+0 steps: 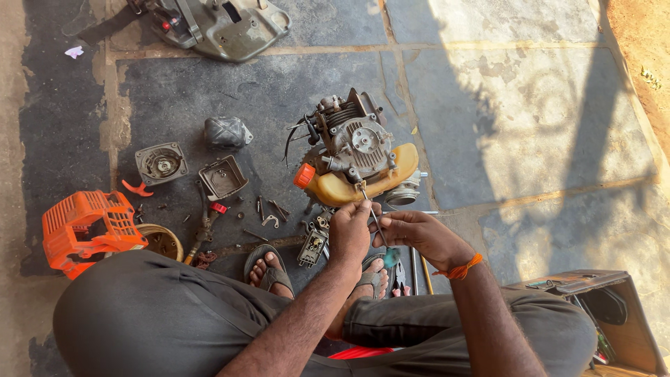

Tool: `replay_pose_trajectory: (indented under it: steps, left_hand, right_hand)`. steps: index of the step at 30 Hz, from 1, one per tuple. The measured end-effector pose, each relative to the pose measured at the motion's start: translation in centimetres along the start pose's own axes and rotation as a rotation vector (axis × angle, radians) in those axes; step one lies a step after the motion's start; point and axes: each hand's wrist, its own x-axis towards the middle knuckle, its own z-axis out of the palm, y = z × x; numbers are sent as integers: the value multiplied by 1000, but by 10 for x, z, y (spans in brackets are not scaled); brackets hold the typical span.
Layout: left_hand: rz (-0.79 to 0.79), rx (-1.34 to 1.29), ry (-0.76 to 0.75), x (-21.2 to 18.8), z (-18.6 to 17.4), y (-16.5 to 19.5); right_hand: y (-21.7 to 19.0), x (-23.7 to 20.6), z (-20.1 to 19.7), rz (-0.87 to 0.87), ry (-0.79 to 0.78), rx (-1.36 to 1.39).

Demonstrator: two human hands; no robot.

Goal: The person uses a screwdriver to loosen and remove screws from the top cover of a small engine. They then lift off the cover and set it aside, exposing the internal components.

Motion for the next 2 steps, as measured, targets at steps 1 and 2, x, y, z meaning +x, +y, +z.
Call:
replay_pose_trajectory:
  steps: [1, 2]
  left_hand:
    - [-4, 23, 4, 0, 0, 0]
    - [-8, 46, 9, -1, 0, 1]
  right_hand:
    - [2, 2, -2, -4, 1, -11]
    - [4, 4, -4, -8, 2, -22]
